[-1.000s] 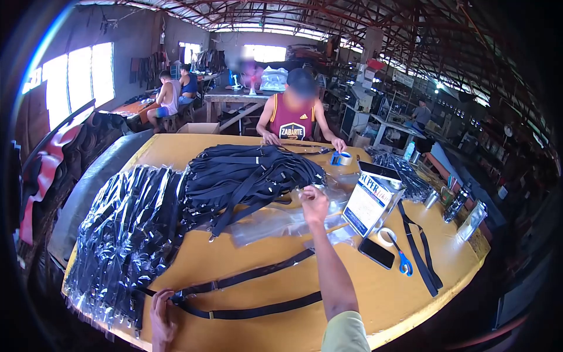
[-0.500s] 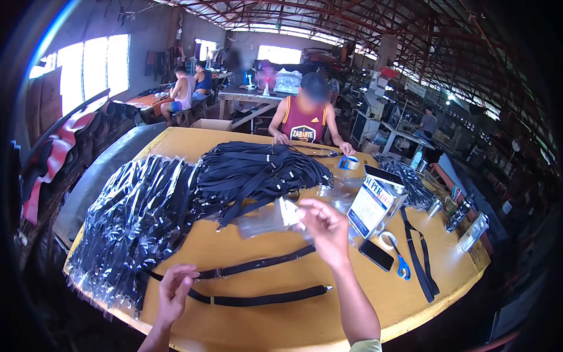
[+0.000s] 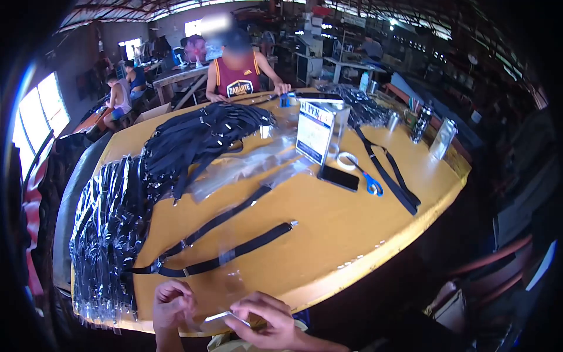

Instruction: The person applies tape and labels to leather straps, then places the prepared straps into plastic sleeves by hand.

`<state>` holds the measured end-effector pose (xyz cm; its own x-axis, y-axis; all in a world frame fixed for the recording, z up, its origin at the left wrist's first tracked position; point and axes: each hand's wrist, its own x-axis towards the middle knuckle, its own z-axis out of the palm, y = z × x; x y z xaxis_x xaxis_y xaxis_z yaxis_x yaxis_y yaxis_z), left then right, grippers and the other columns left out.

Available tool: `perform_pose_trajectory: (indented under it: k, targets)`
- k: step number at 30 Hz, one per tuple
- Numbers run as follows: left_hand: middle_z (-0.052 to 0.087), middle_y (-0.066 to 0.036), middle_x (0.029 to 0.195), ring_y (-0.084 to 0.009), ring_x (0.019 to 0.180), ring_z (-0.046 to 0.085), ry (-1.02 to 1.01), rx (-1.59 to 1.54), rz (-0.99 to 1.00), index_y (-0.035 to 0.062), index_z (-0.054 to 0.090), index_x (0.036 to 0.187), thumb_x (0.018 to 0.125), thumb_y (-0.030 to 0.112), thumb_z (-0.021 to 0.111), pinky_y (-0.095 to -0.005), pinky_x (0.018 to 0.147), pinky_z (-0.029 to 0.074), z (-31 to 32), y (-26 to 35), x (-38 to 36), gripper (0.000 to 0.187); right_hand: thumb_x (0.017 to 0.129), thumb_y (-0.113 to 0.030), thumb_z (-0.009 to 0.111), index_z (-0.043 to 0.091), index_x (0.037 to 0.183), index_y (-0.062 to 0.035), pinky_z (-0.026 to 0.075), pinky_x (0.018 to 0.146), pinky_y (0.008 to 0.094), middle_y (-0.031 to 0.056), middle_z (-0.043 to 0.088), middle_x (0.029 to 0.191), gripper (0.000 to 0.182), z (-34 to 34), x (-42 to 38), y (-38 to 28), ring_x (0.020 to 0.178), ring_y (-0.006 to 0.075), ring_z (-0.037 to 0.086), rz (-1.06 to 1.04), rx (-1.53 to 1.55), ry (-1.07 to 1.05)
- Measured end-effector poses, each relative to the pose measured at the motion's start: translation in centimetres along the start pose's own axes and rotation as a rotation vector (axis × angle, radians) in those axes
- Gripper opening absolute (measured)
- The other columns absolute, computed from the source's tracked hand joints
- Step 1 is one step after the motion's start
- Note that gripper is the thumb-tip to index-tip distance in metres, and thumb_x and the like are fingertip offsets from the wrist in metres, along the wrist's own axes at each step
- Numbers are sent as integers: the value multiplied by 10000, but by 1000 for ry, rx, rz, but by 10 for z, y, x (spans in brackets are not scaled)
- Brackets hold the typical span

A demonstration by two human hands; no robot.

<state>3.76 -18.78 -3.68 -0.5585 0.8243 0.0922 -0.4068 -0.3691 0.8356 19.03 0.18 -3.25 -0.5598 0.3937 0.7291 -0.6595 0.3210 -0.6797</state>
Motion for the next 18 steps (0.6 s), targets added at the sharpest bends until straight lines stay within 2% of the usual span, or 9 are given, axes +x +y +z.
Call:
perform_pose_trajectory:
  k: [2,4,5,6,10,11,14,15,18]
  targets:
    - [660,-109,796,-134,632,624,209,276,158,-76,662,1031,865,68,757,-259,578,496,4,6,-4,239,698,-15,886,609,1211,71,563,817,330,184,635,1094,590,-16,-24,-6,914,214,657,80,20,-153]
    - [614,-88,730,-125,597,600,178,296,223,-69,676,964,861,93,767,-246,535,474,16,10,-3,212,697,-128,918,404,1452,32,492,1029,408,205,463,1397,927,-23,-16,-33,1218,285,546,515,-81,-346]
    - [610,-89,729,-123,578,589,146,331,244,-68,679,951,857,102,772,-245,518,463,20,11,-5,216,682,-185,936,183,1566,-25,380,1153,441,171,282,1546,1173,-21,-19,-20,1394,320,375,477,51,-421]
    - [607,-90,728,-121,559,577,103,367,279,-68,681,939,852,110,778,-243,500,452,20,12,-4,221,706,-218,925,107,1590,-48,383,1155,418,166,325,1539,1216,-17,-27,-9,1406,304,389,475,37,-498]
    - [547,-92,752,-138,509,559,-17,172,470,-49,608,906,871,148,794,-277,453,488,21,15,-1,273,864,-292,797,221,1588,-96,447,1061,427,147,561,1273,946,5,-57,6,1186,309,548,592,31,-916]
    - [498,-72,790,-151,508,571,-50,86,497,-26,540,920,905,143,764,-304,442,511,15,19,-2,281,936,-280,702,355,1542,-125,499,964,415,139,620,1069,715,6,-59,6,1007,306,606,564,-1,-884]
    - [478,-83,831,-119,476,504,-104,29,575,7,456,1021,958,79,674,-287,430,487,12,35,-1,238,909,-240,689,421,1507,-137,528,899,437,147,675,1010,664,-9,-74,14,955,316,666,734,-34,-983]
    - [478,-83,831,-119,476,504,-97,29,577,7,456,1021,958,79,674,-287,430,487,10,37,1,238,922,-235,667,554,1396,-105,552,825,414,142,694,977,504,-20,-79,8,878,311,683,606,-105,-819]
    - [459,-77,833,-105,481,470,-20,142,596,13,448,1022,987,73,605,-257,447,464,4,41,3,172,919,-236,662,667,1257,-112,562,764,418,115,714,1032,361,-75,-79,-22,873,310,697,534,-496,-749]
